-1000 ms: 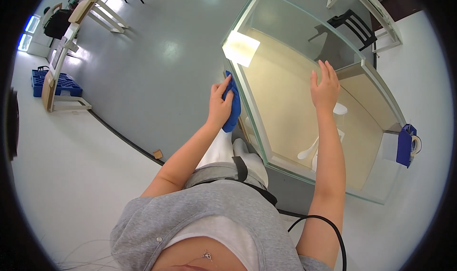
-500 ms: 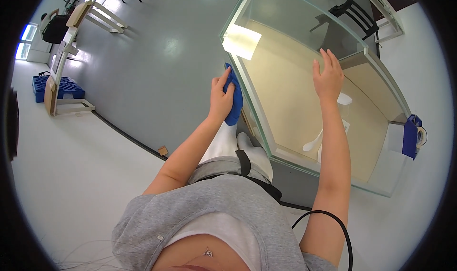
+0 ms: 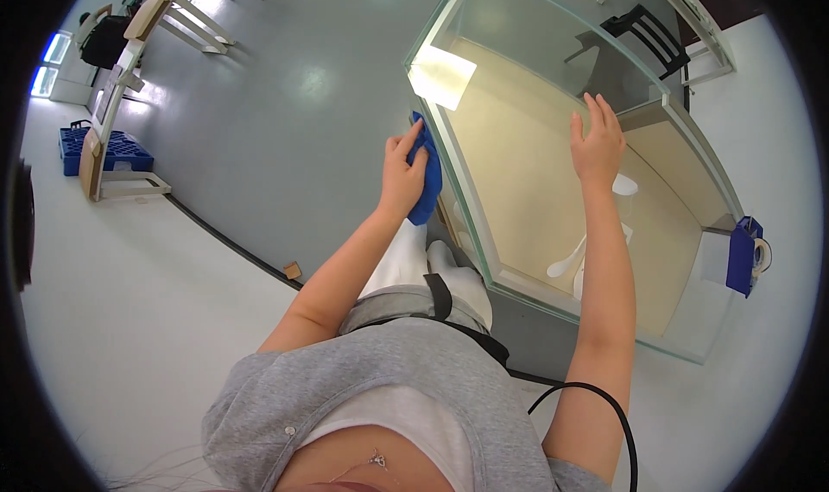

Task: Wiping down a glass display case with a blue cloth.

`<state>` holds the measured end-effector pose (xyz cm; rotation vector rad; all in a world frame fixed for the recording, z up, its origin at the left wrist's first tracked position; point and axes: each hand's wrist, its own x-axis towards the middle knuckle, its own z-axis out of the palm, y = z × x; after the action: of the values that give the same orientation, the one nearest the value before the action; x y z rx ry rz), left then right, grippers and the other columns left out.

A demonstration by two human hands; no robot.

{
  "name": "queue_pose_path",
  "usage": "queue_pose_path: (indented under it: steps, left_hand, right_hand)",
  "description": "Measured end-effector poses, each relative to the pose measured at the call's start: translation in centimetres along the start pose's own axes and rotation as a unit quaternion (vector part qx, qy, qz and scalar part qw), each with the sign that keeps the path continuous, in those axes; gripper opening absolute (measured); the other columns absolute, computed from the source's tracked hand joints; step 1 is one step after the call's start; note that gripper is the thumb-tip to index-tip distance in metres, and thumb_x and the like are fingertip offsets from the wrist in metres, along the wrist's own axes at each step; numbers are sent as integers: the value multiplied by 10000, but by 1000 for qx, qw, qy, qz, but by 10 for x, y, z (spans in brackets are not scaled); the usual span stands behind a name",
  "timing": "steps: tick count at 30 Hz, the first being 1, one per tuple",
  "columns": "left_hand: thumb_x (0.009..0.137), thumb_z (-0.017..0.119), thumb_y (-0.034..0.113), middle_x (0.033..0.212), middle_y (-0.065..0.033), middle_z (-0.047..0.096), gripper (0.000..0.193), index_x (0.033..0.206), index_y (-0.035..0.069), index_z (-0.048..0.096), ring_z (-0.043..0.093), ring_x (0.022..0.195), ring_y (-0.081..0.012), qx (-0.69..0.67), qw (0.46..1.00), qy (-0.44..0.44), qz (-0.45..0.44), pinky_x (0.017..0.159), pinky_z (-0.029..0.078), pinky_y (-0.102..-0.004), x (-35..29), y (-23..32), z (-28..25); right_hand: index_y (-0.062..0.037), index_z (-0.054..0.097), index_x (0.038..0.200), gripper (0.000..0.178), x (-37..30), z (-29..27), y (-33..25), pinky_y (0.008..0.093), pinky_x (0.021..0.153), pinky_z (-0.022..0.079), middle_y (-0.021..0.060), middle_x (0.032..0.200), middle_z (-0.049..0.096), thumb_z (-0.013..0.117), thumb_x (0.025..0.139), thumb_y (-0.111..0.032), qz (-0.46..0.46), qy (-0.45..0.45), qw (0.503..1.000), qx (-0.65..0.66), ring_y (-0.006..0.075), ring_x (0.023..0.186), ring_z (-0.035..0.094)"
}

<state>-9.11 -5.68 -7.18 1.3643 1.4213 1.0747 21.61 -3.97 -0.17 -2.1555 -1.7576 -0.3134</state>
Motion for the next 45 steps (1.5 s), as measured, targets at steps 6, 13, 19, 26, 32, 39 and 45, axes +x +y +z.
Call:
queue_pose_path:
  steps: [6, 13, 19, 26, 32, 39, 45]
  left_hand:
    - [905, 527, 90, 1086, -148, 491, 425, 1326, 138, 554, 545, 991, -293, -2, 999, 35, 16, 903, 443, -358, 21, 9, -2]
    - [890, 531, 88, 1060, -126, 495, 466, 1355, 119, 522, 528, 978, -251, -3, 1000, -9, -20, 911, 432, -325, -24, -1, 6]
    - [888, 521, 76, 1084, -150, 489, 468, 1354, 115, 519, 530, 985, -271, -3, 1000, 18, -14, 914, 431, -330, 7, 3, 7]
    - [890, 529, 71, 1134, -167, 500, 418, 1301, 139, 561, 522, 1059, -342, 21, 999, 41, 7, 911, 433, -400, -5, 11, 6]
    - [881, 542, 63, 1097, -161, 519, 404, 1278, 126, 583, 524, 1031, -341, 9, 998, 66, 19, 883, 441, -400, 1, 9, 11]
    - [879, 547, 64, 1109, -137, 522, 379, 1251, 114, 602, 525, 1027, -324, 112, 990, 58, 67, 907, 426, -410, 0, 12, 0]
    - [852, 568, 60, 1072, -161, 532, 400, 1242, 139, 613, 540, 990, -347, 56, 995, 72, 50, 859, 456, -418, -11, 9, 10]
  right_hand:
    - [-175, 540, 1317, 415, 0, -1, 0, 425, 1056, 322, 46, 1397, 495, 516, 947, -360, 7, -5, 1000, 15, 233, 1295, 443]
    - [-174, 544, 1312, 412, 2, -5, -4, 433, 1039, 341, 48, 1389, 502, 518, 945, -357, 1, -4, 1000, 8, 240, 1284, 457]
    - [-187, 545, 1314, 413, 3, -3, 4, 432, 1036, 347, 47, 1395, 496, 519, 943, -365, -3, -5, 1000, 16, 240, 1282, 459]
    - [-185, 541, 1321, 416, 6, -4, 2, 424, 1043, 347, 52, 1405, 486, 518, 943, -358, 0, -13, 1000, 20, 238, 1280, 462]
    - [-168, 543, 1321, 415, 1, -3, 12, 415, 1048, 343, 75, 1401, 487, 515, 947, -346, -18, -15, 999, 29, 264, 1271, 468]
    - [-160, 544, 1316, 411, 1, -5, 3, 421, 1047, 342, 82, 1400, 485, 510, 950, -343, -8, -22, 999, 23, 268, 1275, 463]
    - [-162, 538, 1320, 408, 4, -6, 6, 436, 1054, 329, 76, 1410, 475, 498, 955, -339, -20, -24, 999, 43, 260, 1293, 445]
